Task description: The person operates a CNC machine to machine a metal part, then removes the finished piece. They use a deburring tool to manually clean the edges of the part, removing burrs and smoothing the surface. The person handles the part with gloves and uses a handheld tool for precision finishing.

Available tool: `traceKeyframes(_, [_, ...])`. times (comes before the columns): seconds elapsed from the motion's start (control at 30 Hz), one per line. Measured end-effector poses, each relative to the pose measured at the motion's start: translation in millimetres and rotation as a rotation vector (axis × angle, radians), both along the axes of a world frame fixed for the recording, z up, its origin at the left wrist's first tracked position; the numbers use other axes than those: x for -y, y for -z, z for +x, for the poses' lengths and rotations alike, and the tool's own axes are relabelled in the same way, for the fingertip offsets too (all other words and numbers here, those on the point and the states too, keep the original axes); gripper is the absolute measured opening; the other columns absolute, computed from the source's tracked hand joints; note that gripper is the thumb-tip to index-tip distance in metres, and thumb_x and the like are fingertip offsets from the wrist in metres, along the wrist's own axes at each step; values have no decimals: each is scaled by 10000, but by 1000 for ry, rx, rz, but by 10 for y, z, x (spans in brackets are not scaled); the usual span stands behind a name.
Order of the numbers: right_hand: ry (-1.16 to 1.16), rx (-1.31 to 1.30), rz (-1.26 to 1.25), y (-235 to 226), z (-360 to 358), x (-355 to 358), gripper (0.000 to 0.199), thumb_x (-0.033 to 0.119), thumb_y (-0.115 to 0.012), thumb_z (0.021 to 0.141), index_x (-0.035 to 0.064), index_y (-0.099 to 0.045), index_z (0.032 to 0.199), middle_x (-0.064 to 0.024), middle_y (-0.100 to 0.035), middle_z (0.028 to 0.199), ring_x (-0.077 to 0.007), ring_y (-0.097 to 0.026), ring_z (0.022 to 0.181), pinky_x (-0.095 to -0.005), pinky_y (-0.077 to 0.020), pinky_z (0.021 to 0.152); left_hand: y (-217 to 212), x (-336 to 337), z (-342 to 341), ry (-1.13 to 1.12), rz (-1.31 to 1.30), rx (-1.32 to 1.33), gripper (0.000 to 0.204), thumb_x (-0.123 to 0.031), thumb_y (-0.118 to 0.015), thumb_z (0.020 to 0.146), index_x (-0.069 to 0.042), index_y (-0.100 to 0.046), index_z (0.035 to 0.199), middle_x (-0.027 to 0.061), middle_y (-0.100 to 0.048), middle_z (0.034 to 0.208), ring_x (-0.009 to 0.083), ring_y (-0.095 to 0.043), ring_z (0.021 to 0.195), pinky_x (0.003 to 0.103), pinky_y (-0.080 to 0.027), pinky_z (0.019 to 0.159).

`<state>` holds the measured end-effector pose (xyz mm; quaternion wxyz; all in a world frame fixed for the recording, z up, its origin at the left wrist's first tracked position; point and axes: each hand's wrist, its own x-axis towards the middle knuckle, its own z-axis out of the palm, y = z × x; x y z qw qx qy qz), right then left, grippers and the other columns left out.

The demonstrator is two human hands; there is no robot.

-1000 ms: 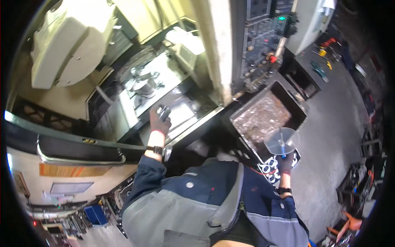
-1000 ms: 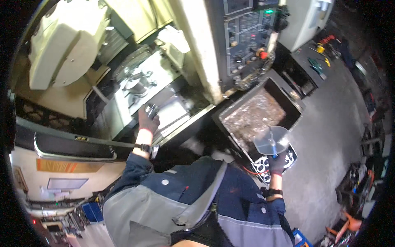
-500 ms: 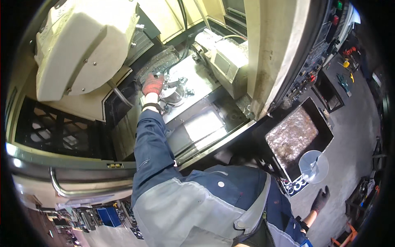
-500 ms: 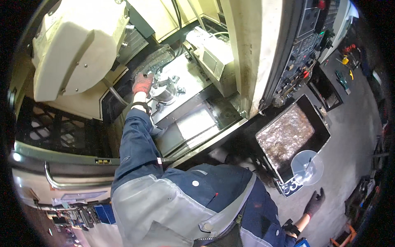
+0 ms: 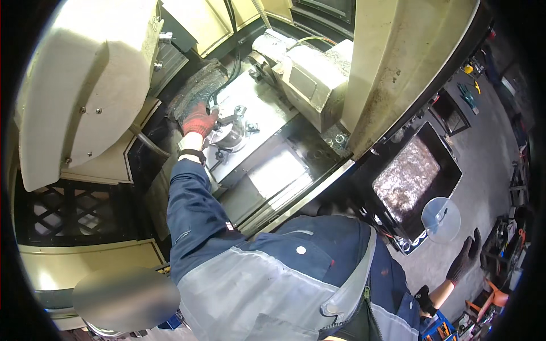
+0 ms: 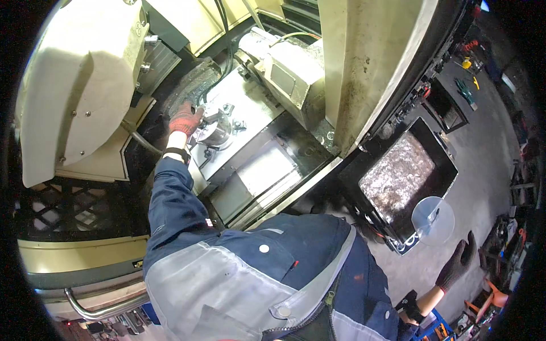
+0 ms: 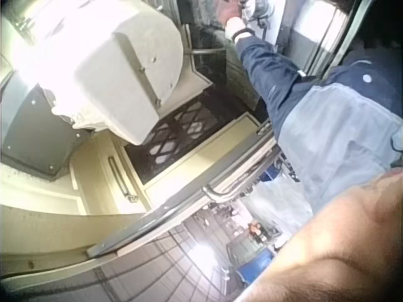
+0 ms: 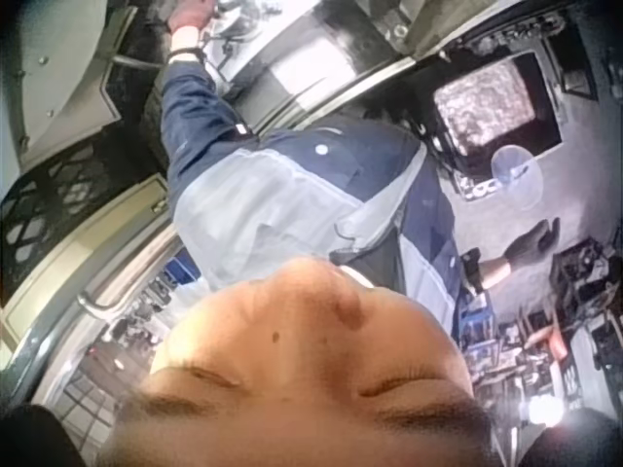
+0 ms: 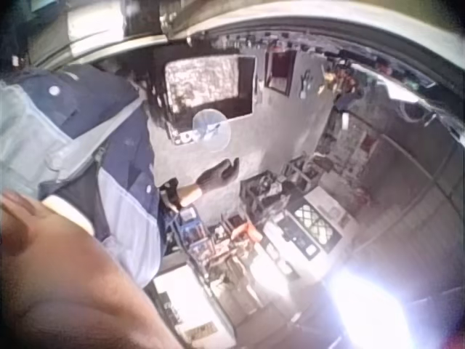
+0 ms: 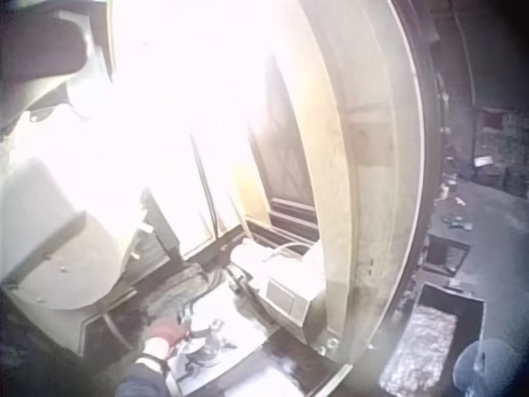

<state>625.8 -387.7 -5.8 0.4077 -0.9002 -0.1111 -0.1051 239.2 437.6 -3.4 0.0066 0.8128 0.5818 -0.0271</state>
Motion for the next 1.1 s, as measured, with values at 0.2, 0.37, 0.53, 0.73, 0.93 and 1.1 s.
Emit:
traceKeyframes(0.2, [-112, 41, -5, -149, 92, -505, 404, 110, -574, 1049, -11, -554, 1434, -124, -587, 1453, -199, -529, 1330, -332, -409, 1125, -140, 38, 6, 79, -10, -126, 717, -603, -556, 931, -91, -544, 1432, 227, -553, 1462, 401, -561, 1323, 494, -456, 1087])
traceKeyframes(0.37, [-187, 18, 65, -347, 129, -1007, 368, 48, -601, 1019, 40, -600, 1387, -76, -639, 1369, -170, -592, 1243, -315, -447, 1076, -82, -174, 13, 369, 151, -29, 697, -544, -623, 935, -111, -541, 1475, 225, -478, 1551, 407, -425, 1450, 478, -347, 1201])
traceKeyframes(0.53, [-324, 50, 84, -592, 168, -1651, 335, 43, -672, 968, 40, -650, 1303, -99, -660, 1264, -196, -648, 1157, -322, -508, 1011, 369, -550, -97, 485, 64, 233, 541, -417, -605, 971, -13, -641, 1330, 254, -565, 1439, 445, -468, 1377, 496, -361, 1165])
traceKeyframes(0.73, [-467, -204, 331, -373, 383, -2483, 326, 67, -694, 970, 13, -652, 1288, -102, -710, 1239, -179, -657, 1148, -311, -518, 1003, 556, -690, -6, 151, -89, 352, 635, -522, -441, 1026, 22, -671, 1261, 282, -622, 1353, 469, -539, 1296, 499, -413, 1100])
traceKeyframes(0.93, [-396, -512, 669, 410, 807, -3340, 549, 130, -652, 919, 18, -530, 1442, -132, -686, 1239, -200, -657, 1001, -320, -540, 880, 480, -609, 58, 191, 15, 259, 656, -520, -431, 1027, 61, -676, 1208, 327, -631, 1272, 481, -567, 1233, 529, -423, 1056])
traceKeyframes(1.1, [-354, -498, 794, 900, 1033, -3751, 663, 113, -635, 891, 55, -446, 1524, -198, -652, 1284, -263, -649, 1100, -359, -534, 933, 332, -552, 112, 262, 63, 131, 679, -553, -408, 1036, 24, -637, 1312, 308, -604, 1346, 485, -549, 1269, 523, -422, 1073])
